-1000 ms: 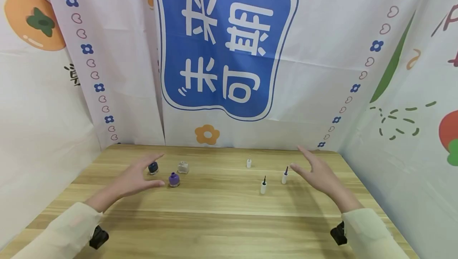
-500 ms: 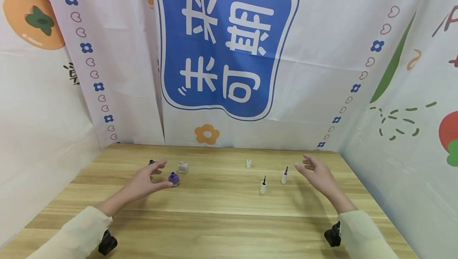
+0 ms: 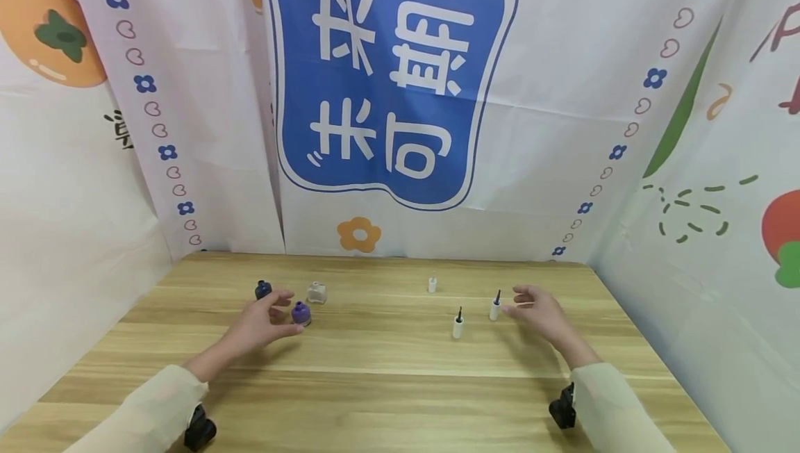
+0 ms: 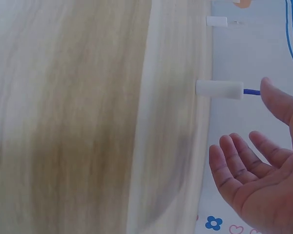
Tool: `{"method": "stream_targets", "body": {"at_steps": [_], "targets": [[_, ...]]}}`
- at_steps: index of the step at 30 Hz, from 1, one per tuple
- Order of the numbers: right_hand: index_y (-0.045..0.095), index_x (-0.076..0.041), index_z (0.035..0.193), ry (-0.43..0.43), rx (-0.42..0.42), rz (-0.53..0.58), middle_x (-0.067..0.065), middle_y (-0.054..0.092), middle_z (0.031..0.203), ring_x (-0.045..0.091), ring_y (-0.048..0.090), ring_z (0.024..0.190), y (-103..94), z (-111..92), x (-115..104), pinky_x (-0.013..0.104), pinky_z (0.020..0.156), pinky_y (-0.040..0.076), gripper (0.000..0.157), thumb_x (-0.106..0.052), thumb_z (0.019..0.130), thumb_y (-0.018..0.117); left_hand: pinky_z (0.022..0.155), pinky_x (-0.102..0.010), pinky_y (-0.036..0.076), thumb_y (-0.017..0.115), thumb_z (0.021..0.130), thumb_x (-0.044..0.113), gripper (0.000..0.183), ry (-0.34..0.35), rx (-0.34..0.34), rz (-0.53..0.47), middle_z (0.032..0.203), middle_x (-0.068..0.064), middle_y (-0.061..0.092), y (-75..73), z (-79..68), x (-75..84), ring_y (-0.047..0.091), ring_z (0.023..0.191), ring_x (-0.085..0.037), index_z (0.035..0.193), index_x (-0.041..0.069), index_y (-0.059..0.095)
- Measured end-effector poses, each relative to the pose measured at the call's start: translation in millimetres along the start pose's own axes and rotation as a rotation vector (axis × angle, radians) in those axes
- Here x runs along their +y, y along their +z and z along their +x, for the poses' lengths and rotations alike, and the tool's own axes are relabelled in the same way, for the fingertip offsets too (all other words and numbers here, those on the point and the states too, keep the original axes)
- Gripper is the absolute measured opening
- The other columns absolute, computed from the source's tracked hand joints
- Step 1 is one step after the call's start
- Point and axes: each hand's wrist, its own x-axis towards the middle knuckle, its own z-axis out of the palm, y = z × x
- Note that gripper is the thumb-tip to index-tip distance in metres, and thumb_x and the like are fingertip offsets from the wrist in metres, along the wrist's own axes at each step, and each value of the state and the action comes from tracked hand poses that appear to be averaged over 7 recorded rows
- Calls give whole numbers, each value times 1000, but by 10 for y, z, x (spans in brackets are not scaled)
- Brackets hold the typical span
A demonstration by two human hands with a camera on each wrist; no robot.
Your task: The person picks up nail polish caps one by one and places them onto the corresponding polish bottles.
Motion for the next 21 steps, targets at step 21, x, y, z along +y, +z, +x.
{"method": "stream_targets", "body": {"at_steps": [21], "targets": [[55, 12, 122, 67, 9, -34, 21, 61, 109, 32, 57, 98, 192, 169, 57, 40, 81, 50, 52, -17, 84, 76, 85, -46, 51, 85, 74, 11, 50, -58, 18, -15, 103, -13, 65, 119, 129, -7, 64, 92, -27, 114, -2, 59]]}}
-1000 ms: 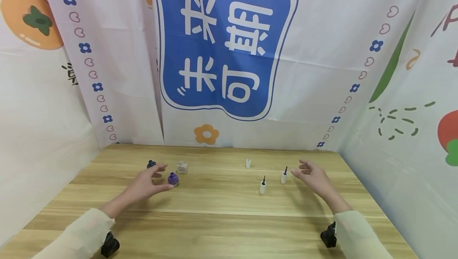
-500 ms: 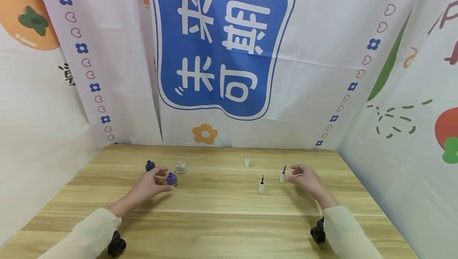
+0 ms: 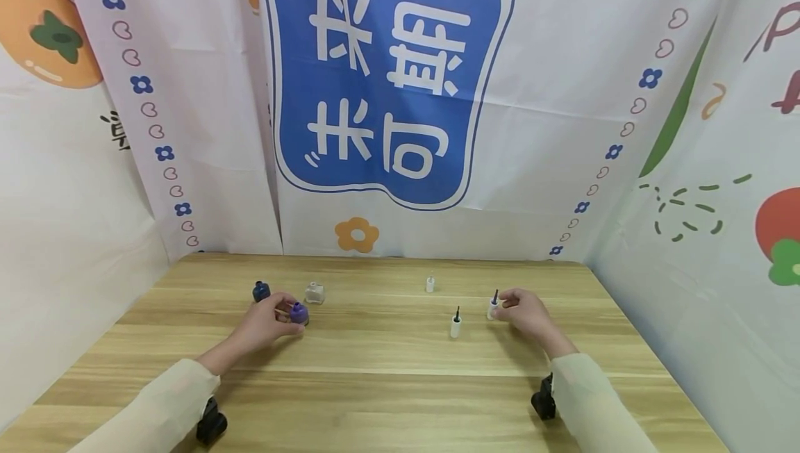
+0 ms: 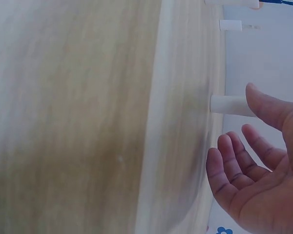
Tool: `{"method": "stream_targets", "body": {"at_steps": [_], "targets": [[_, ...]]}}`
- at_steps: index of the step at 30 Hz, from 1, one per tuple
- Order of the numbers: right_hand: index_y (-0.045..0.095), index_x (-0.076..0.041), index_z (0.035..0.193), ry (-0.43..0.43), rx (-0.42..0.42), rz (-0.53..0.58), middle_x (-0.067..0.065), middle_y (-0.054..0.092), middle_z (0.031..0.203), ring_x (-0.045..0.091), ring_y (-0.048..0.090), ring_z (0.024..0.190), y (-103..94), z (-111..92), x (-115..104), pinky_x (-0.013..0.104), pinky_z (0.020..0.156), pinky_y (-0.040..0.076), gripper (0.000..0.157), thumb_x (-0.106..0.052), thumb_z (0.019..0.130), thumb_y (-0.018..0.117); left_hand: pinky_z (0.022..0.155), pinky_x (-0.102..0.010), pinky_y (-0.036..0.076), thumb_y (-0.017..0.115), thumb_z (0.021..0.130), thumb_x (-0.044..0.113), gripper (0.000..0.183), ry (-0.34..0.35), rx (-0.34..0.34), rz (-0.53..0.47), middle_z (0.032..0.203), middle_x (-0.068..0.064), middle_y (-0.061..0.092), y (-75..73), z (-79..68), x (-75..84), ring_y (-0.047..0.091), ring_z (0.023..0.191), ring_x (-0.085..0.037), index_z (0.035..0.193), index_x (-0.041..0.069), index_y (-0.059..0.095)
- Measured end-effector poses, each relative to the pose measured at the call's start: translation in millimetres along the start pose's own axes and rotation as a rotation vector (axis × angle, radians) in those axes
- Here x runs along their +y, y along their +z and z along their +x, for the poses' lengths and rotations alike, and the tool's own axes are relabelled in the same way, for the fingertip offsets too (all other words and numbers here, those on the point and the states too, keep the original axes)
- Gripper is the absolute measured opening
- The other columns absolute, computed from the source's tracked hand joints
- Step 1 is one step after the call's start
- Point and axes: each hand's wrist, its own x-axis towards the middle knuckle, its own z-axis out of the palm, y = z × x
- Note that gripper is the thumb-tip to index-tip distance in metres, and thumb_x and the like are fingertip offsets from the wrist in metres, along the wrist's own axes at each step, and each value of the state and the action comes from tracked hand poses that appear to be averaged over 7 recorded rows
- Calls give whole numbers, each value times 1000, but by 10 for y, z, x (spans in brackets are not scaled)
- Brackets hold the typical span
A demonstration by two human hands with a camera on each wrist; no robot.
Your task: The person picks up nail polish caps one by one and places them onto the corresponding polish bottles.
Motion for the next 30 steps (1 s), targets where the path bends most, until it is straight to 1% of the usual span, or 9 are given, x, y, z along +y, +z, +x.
{"method": "stream_targets", "body": {"at_steps": [4, 11, 16, 19, 24, 30], "targets": [[56, 12, 117, 4, -8, -19, 19, 61, 105, 28, 57, 93, 36, 46, 0, 35, 74, 50, 47, -14, 84, 76, 84, -45, 50, 85, 74, 11, 44, 1, -4, 8, 99, -10, 65, 2, 26, -17, 63, 89, -24, 109, -1, 61], [60, 6, 107, 9, -40, -6, 13, 60, 98, 21, 52, 80, 82, 82, -33, 31, 65, 46, 30, -10, 85, 74, 82, -44, 51, 84, 74, 10, 36, 20, -1, 24, 97, -9, 66, -1, 41, -20, 62, 87, -23, 102, 2, 64], [61, 4, 101, -7, -52, -14, 9, 59, 91, 20, 49, 76, 92, 81, -39, 31, 63, 43, 22, -7, 86, 73, 80, -43, 51, 83, 75, 9, 31, 23, -6, 32, 95, -7, 66, -7, 41, -10, 62, 87, -22, 100, 3, 65], [61, 1, 96, -8, -50, -26, 7, 57, 88, 20, 48, 75, 98, 83, -41, 31, 63, 42, 17, -6, 87, 72, 80, -43, 50, 82, 76, 8, 29, 21, -5, 34, 94, -6, 65, -7, 43, -11, 61, 87, -22, 99, 4, 66], [58, -2, 90, 10, -55, -34, 6, 54, 82, 20, 48, 72, 111, 87, -36, 31, 62, 41, 13, -5, 88, 70, 81, -44, 49, 81, 77, 8, 26, 20, -7, 39, 93, -6, 65, -8, 44, -11, 60, 88, -22, 97, 5, 66], [57, -3, 85, 12, -38, -63, 5, 53, 79, 20, 48, 71, 119, 108, -21, 31, 61, 41, 13, -5, 88, 69, 80, -43, 49, 81, 78, 8, 24, 15, -8, 40, 92, -5, 65, -7, 50, -15, 60, 87, -21, 96, 5, 66]]}}
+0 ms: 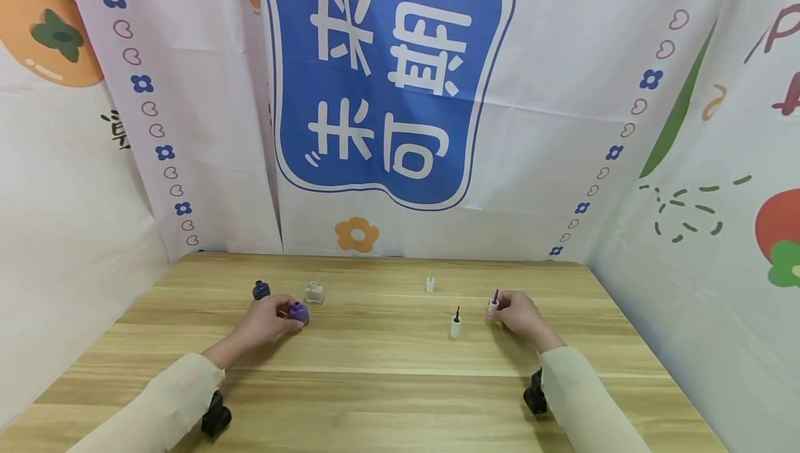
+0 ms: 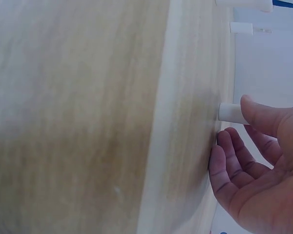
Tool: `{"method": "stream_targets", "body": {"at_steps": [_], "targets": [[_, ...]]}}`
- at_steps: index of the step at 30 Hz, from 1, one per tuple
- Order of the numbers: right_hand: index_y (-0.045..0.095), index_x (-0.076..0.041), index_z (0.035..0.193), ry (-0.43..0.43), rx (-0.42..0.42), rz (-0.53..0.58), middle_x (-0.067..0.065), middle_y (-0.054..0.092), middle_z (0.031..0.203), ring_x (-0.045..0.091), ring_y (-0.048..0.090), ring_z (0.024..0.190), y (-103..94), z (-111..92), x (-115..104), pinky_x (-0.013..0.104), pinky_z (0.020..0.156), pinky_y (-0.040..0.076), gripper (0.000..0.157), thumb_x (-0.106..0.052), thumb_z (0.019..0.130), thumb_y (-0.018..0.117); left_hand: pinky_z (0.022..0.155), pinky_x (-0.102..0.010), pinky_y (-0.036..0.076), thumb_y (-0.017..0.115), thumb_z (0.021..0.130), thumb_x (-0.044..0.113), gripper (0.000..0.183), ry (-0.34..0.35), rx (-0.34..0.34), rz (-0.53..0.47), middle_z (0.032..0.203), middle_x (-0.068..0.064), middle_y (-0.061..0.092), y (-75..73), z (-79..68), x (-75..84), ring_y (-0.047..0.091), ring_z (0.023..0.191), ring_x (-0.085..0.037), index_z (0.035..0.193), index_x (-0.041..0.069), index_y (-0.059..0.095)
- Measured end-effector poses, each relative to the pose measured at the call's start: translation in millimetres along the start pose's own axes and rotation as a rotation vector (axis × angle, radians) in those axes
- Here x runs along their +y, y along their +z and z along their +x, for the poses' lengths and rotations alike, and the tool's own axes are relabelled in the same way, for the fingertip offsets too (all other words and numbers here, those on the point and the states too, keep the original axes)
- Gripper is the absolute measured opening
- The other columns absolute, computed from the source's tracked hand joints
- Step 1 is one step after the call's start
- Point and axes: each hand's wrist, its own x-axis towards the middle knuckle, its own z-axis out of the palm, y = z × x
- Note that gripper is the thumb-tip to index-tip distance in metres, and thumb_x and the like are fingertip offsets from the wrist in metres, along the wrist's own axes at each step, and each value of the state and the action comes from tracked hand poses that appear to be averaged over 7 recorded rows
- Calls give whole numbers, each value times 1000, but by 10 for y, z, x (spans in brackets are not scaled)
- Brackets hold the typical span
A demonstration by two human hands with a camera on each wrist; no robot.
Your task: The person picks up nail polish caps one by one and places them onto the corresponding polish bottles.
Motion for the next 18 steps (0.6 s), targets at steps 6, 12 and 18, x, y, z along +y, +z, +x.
{"method": "stream_targets", "body": {"at_steps": [6, 12, 18], "targets": [[58, -3, 86, -3, 4, -13, 6, 54, 81, 20, 49, 72, -5, -11, 1, 31, 61, 41, 13, -6, 88, 70, 78, -42, 49, 81, 78, 8, 23, 6, 8, 14, 89, -5, 64, 4, 7, 3, 59, 84, -20, 96, 4, 66], [60, -1, 89, 3, 14, -32, 7, 57, 84, 22, 50, 76, -30, -25, -1, 32, 65, 42, 12, -7, 88, 71, 77, -42, 49, 80, 79, 7, 23, 11, 8, 15, 89, -5, 65, 9, 4, 17, 59, 84, -21, 97, 3, 66], [62, 0, 93, 3, 21, -11, 9, 59, 85, 22, 52, 75, -72, -44, 3, 31, 64, 44, 11, -6, 88, 69, 78, -42, 49, 78, 80, 8, 21, -6, 7, 10, 90, -5, 65, 16, 8, 36, 59, 84, -21, 97, 3, 66]]}}
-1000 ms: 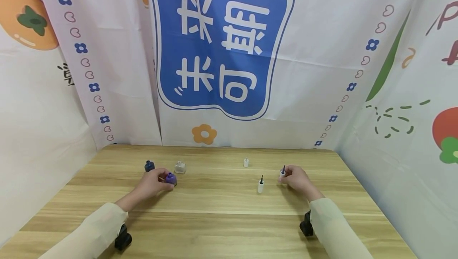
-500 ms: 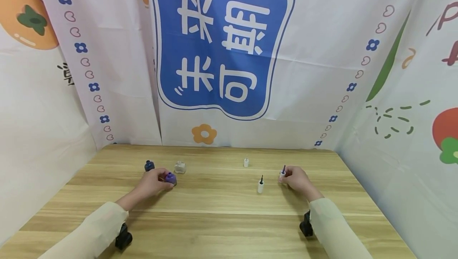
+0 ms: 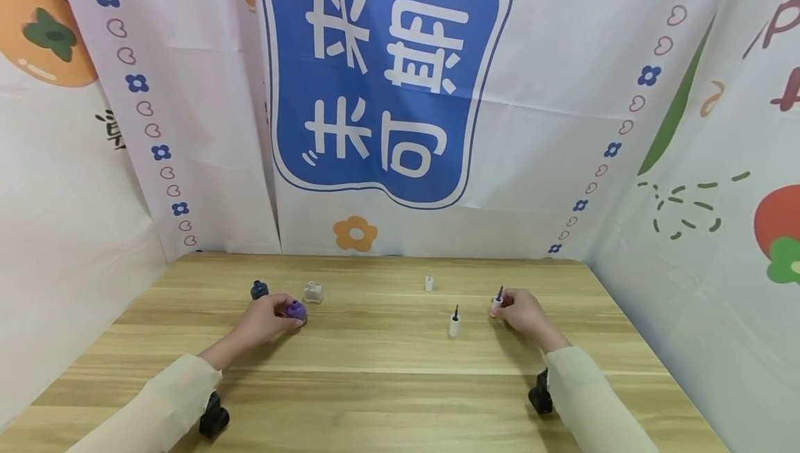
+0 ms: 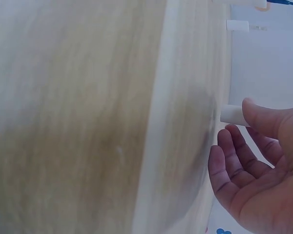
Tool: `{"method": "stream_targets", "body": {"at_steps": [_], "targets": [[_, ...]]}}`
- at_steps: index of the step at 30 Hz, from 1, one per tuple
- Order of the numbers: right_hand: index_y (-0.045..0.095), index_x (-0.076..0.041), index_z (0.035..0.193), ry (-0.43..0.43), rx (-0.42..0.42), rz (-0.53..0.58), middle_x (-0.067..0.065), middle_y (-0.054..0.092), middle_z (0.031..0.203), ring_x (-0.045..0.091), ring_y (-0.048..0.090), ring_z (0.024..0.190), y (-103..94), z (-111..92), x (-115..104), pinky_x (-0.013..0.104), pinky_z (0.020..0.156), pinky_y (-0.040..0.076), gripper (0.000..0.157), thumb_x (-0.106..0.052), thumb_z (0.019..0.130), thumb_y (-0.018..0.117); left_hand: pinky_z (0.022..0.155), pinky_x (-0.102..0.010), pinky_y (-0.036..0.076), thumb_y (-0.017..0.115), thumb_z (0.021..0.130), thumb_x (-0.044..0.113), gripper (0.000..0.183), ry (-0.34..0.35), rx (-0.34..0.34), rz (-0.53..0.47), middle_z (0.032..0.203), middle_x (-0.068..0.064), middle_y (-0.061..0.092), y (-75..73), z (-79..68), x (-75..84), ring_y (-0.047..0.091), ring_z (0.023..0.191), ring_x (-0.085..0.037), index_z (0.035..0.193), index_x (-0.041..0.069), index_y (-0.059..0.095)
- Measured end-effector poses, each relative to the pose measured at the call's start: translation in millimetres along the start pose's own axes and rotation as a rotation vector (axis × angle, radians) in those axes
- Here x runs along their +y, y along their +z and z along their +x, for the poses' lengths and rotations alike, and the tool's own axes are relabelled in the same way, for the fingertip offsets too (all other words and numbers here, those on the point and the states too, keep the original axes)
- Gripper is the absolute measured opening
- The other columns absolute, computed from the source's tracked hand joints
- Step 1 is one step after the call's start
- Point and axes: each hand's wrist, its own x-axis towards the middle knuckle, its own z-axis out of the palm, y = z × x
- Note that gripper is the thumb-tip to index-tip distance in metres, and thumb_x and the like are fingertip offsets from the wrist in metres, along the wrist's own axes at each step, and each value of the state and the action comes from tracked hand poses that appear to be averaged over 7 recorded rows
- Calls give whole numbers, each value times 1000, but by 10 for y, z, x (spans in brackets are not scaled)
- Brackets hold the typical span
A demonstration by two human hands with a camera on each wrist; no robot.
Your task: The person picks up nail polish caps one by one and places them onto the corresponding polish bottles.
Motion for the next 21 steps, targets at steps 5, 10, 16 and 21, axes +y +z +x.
{"method": "stream_targets", "body": {"at_steps": [5, 10, 16, 21], "targets": [[64, 0, 93, -38, 1, -28, 9, 63, 90, 23, 54, 81, -31, -33, -23, 36, 70, 46, 12, -8, 88, 70, 78, -41, 50, 79, 80, 9, 20, -3, 0, -17, 89, -4, 65, 2, -4, 8, 60, 84, -21, 95, 4, 67], [64, 0, 93, -91, -7, -27, 10, 65, 93, 25, 58, 86, -77, -68, -79, 40, 75, 48, 12, -9, 88, 70, 76, -40, 51, 79, 80, 10, 19, 3, -5, -32, 89, -3, 65, -8, -9, 31, 61, 84, -20, 94, 5, 67], [61, 2, 96, -94, -33, 20, 13, 63, 96, 23, 59, 84, -127, -129, -206, 40, 71, 53, 14, -10, 91, 68, 77, -40, 51, 79, 81, 13, 20, 3, -12, -48, 91, -3, 65, -37, -19, 64, 61, 84, -19, 95, 6, 66], [59, 3, 96, -107, -57, 50, 14, 63, 98, 26, 61, 87, -175, -191, -316, 44, 75, 55, 14, -9, 92, 66, 74, -37, 51, 80, 80, 14, 20, -5, -12, -59, 92, -3, 65, -52, -21, 94, 61, 84, -18, 93, 7, 65]]}}
